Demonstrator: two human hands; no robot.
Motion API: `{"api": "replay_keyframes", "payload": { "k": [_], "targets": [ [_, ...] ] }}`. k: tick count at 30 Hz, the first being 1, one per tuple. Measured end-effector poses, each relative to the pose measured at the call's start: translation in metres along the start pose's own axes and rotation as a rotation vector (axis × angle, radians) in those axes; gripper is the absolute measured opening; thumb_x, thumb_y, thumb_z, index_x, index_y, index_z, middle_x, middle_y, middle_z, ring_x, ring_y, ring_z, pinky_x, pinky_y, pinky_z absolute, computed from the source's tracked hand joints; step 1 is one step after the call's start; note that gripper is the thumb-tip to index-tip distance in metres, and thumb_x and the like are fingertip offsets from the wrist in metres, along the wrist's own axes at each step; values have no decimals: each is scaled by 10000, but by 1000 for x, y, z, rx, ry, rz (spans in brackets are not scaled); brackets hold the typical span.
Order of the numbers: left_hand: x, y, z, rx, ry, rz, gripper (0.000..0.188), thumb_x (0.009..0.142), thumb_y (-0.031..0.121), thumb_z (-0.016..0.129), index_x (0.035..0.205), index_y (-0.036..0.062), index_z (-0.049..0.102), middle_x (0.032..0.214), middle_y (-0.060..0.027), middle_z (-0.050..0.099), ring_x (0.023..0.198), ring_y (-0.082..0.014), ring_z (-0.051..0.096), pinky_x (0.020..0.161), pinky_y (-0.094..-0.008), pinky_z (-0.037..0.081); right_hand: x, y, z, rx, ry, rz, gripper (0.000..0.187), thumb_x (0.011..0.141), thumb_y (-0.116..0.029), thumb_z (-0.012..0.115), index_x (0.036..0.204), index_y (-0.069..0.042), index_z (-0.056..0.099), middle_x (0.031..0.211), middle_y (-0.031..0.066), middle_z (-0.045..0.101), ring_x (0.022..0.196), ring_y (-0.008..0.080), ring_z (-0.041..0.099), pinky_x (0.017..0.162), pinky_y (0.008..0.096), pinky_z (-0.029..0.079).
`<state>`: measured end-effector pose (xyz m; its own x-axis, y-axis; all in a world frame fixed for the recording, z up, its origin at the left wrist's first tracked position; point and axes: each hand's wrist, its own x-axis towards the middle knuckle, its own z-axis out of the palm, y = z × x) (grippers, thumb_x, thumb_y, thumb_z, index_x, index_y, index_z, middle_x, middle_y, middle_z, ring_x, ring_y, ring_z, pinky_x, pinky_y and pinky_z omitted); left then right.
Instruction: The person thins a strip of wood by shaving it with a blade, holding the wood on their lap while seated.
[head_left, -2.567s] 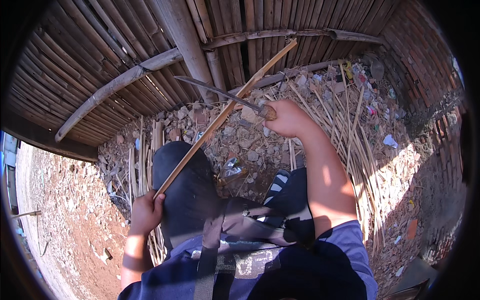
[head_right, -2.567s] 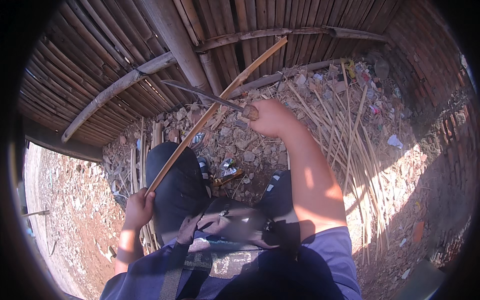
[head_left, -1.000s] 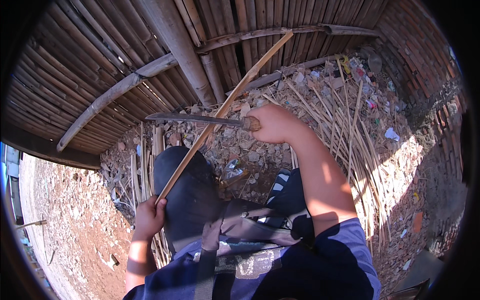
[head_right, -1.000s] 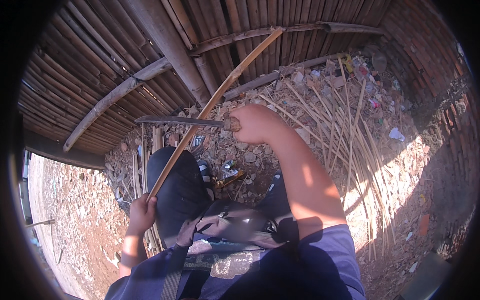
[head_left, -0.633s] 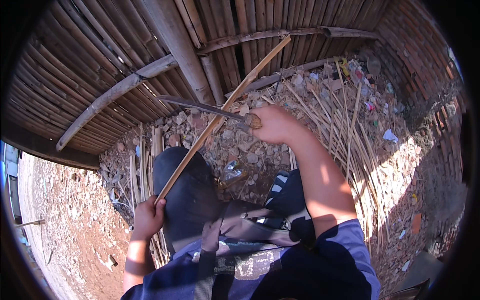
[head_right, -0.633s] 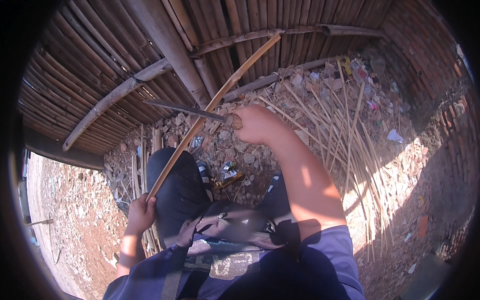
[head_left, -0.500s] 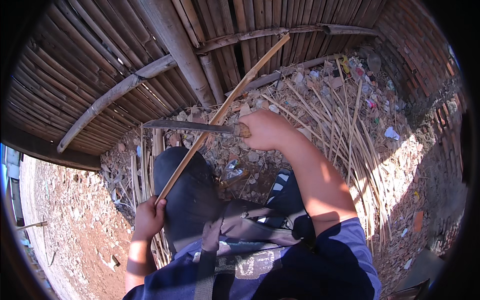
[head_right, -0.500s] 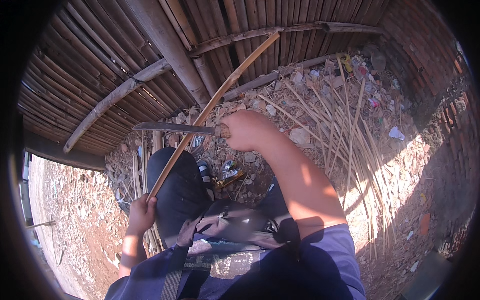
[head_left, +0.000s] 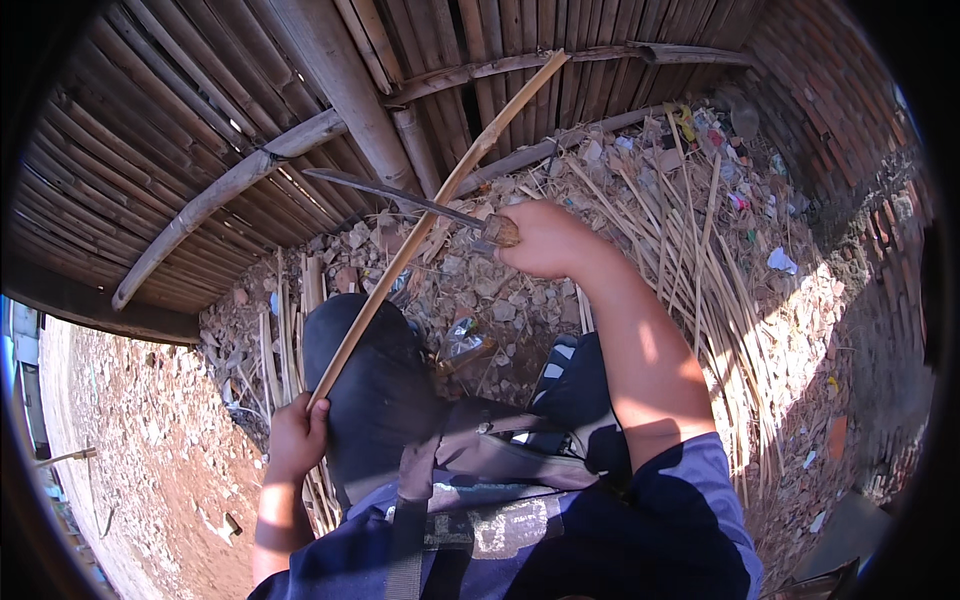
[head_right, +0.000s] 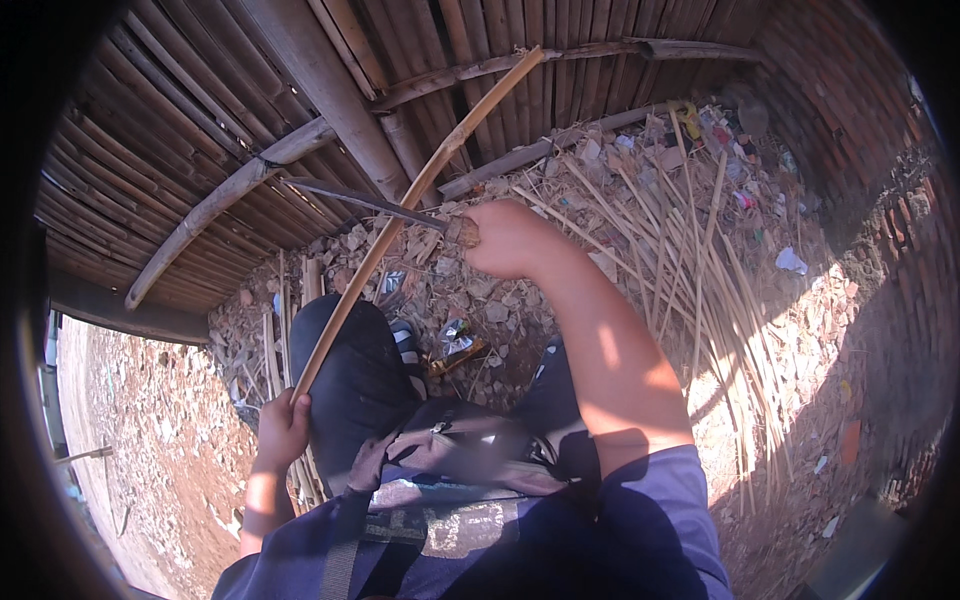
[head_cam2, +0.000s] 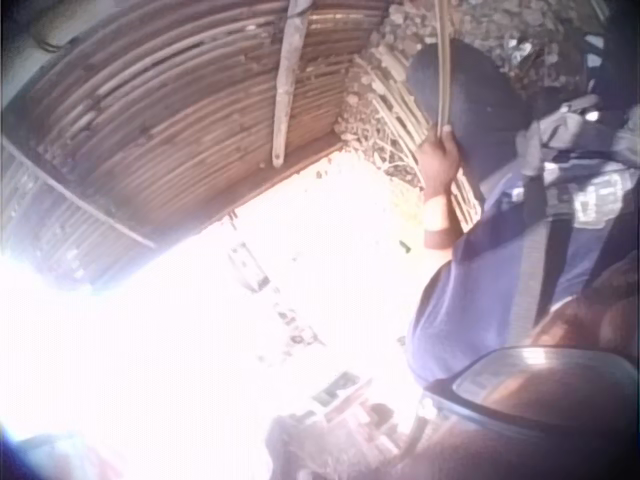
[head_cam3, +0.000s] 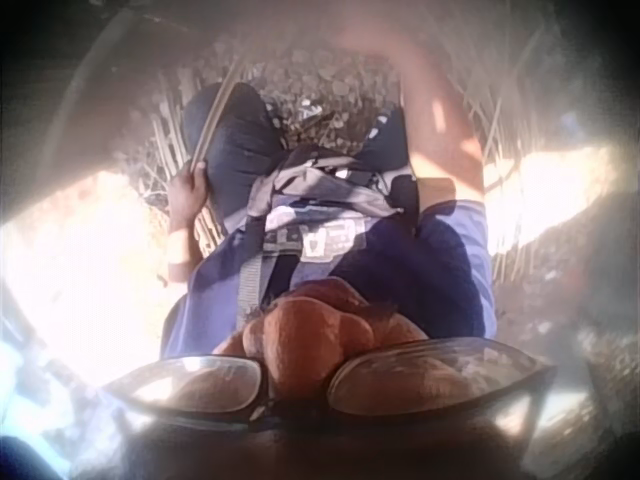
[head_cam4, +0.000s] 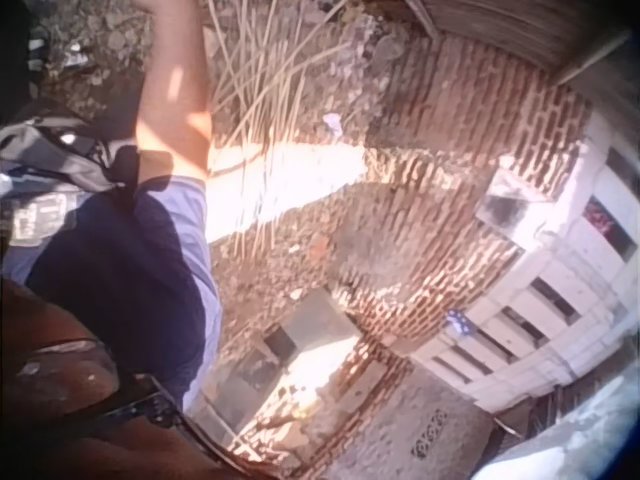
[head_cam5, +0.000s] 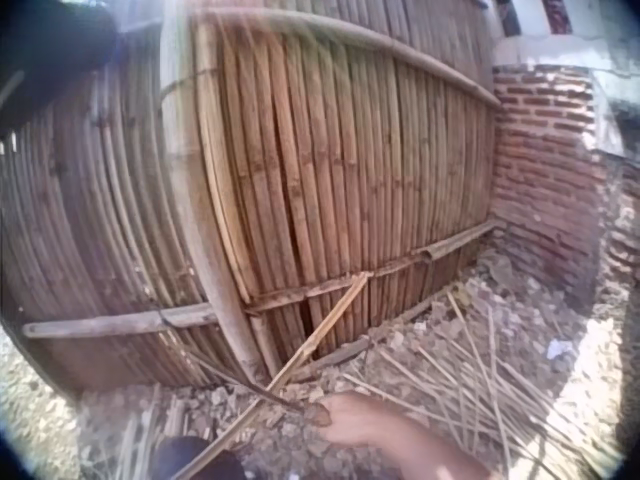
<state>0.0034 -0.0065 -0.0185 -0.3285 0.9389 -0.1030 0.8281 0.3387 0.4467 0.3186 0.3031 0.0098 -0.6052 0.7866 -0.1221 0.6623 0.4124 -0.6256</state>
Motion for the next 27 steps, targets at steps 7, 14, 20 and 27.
{"api": "replay_keyframes", "payload": {
  "k": [7, 14, 20, 27],
  "targets": [
    [-1, 2, -2, -1, -3, -1, 346, 997, 285, 593, 814, -8, 582, 623, -248, 568, 636, -478, 594, 575, -496, 448, 1, -7, 7, -116, -87, -100, 344, 777, -260, 762, 1037, -43, 703, 955, 207, 703, 939, 384, 681, 821, 451, 533],
    [2, 6, -2, 38, 1, 14, 428, 1025, 361, 532, 812, -6, 591, 633, -216, 590, 643, -447, 622, 592, -485, 463, 8, 17, 0, -27, -18, 18, 359, 770, -272, 770, 1050, -56, 707, 967, 199, 713, 942, 378, 687, 843, 435, 538],
    [0, 5, -3, 48, -36, -8, 462, 1028, 388, 532, 807, -14, 591, 628, -215, 591, 639, -434, 632, 592, -476, 469, 5, 3, 7, -31, -37, -41, 361, 775, -262, 756, 1062, -51, 695, 979, 206, 705, 959, 383, 679, 854, 442, 536],
    [0, 5, -2, -15, -6, -27, 403, 1007, 337, 585, 807, -13, 586, 615, -241, 573, 619, -457, 611, 562, -479, 454, 1, -7, 12, -88, -91, -63, 338, 779, -249, 749, 1052, -57, 699, 955, 215, 698, 942, 392, 675, 840, 462, 532]
  ]
}}
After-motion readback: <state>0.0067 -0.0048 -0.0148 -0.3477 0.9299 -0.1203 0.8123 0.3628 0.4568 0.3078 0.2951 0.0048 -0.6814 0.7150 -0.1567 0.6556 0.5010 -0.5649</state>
